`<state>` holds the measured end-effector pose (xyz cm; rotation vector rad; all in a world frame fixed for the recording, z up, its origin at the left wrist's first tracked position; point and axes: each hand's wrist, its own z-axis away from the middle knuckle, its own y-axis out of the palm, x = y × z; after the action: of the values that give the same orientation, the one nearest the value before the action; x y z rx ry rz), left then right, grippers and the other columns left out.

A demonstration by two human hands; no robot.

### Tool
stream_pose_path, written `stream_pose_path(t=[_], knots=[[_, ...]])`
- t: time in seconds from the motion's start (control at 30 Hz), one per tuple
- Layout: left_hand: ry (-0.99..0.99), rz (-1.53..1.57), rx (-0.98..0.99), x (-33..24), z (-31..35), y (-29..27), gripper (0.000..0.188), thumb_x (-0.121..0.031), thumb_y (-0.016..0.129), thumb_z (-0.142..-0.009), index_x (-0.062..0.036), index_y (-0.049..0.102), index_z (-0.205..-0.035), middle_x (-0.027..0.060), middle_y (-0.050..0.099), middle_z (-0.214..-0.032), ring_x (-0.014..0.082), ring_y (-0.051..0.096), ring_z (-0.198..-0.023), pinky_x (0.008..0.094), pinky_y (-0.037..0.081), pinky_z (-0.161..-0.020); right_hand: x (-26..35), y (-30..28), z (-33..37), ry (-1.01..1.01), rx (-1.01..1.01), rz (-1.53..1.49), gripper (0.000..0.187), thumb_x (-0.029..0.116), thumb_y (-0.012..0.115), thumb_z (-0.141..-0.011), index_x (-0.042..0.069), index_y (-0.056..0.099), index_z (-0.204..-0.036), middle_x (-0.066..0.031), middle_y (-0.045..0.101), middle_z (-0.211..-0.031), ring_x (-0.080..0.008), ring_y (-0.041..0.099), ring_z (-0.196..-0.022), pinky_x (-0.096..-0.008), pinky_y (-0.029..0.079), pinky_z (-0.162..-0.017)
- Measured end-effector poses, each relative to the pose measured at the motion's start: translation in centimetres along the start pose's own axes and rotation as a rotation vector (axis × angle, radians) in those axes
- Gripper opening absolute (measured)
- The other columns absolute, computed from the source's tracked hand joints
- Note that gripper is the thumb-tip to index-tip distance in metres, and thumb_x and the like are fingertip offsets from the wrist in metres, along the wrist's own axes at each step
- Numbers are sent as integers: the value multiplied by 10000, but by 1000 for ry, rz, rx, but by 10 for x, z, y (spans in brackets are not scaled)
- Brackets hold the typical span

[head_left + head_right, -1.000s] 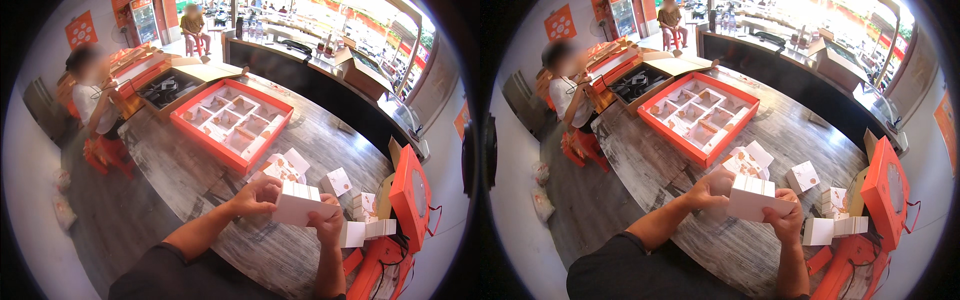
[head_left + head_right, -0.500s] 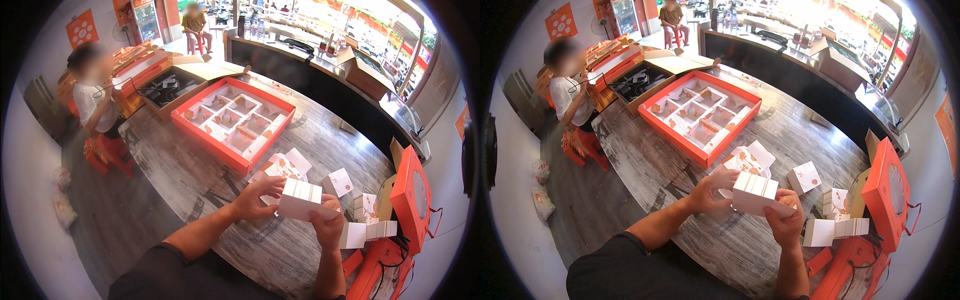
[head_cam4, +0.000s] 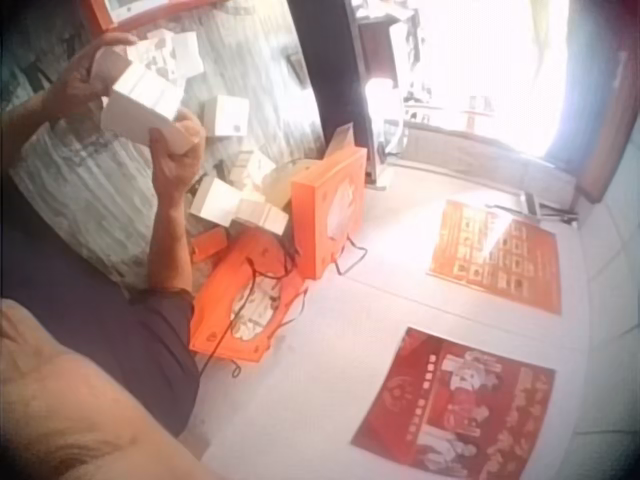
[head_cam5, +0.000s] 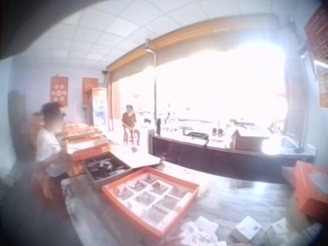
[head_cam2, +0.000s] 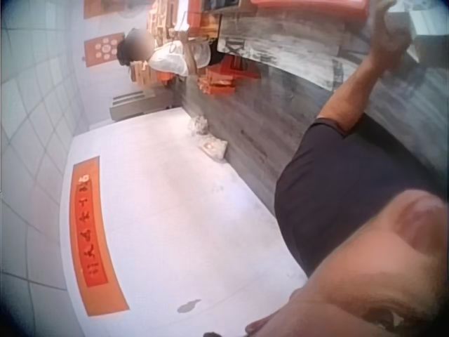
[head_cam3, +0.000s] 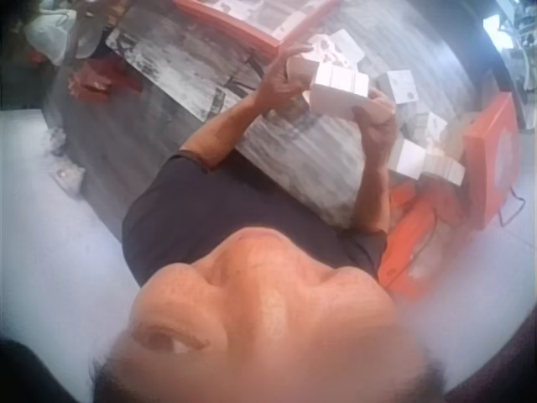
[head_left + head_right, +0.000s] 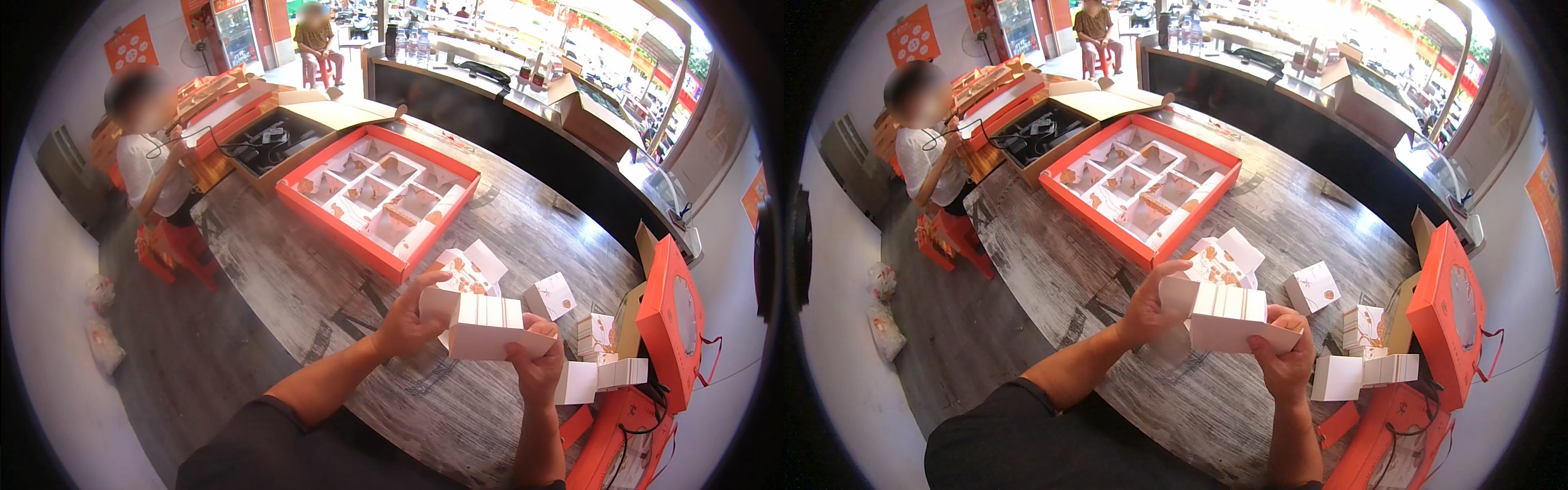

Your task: The person assembles small white cardboard boxes by folding and tucking flaps. They handle multiple flat-packed units one at a time, folding sides and closing tops, then place the finished boxes on the table.

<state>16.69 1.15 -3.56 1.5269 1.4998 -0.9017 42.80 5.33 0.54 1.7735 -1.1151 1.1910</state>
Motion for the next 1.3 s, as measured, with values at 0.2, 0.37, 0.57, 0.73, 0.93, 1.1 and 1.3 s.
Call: stream_pose_path(t=[0.2,0.37,0.57,0.73,0.93,1.1,1.3], knots=[[51,-76,-16,-1,-2,4,771,-102,867,-833,-74,432,-1469,88,583,-1282,128,572,-1157,300,506,-960,0,-2,-1,-5,-12,8,300,-12,783,-853,67,559,-1038,-111,582,-1194,-136,576,-1024,-289,498,-897],[-76,-50,15,-7,-4,1,791,-154,892,-820,-69,439,-1462,85,591,-1280,138,584,-1149,299,503,-969,0,-3,1,9,-3,7,281,19,783,-857,63,564,-1028,-106,573,-1189,-132,563,-1013,-278,481,-888],[143,-272,-96,-9,-4,4,712,-238,895,-817,-51,519,-1392,116,665,-1158,189,651,-1065,319,530,-916,7,-5,-2,-94,98,218,270,35,776,-871,48,578,-1054,-88,575,-1153,-128,572,-1006,-267,506,-830],[263,-364,-136,-1,-14,-2,432,-198,847,-858,-32,654,-1207,125,701,-1046,246,700,-977,346,552,-829,5,-1,-9,-68,33,149,293,42,784,-883,41,577,-1090,-71,577,-1143,-120,593,-949,-253,532,-777],[187,-188,-120,4,-6,0,226,-154,763,-924,-7,702,-1084,109,738,-991,178,706,-900,303,547,-780,4,-3,-1,17,-68,76,343,28,809,-868,41,563,-1106,-51,600,-1068,-96,601,-836,-226,527,-687],[75,-93,16,4,-2,0,200,-155,688,-992,7,702,-1108,88,750,-959,149,703,-888,292,545,-793,-2,-9,-3,6,-110,226,319,39,808,-877,53,555,-1071,-4,617,-919,-62,583,-779,-221,514,-655],[58,-116,50,7,-1,1,266,-208,700,-996,-2,693,-1163,96,744,-1059,162,698,-987,303,544,-844,0,-8,-6,-35,-171,333,361,64,826,-865,47,564,-1113,-3,626,-921,-78,594,-790,-239,515,-690]])
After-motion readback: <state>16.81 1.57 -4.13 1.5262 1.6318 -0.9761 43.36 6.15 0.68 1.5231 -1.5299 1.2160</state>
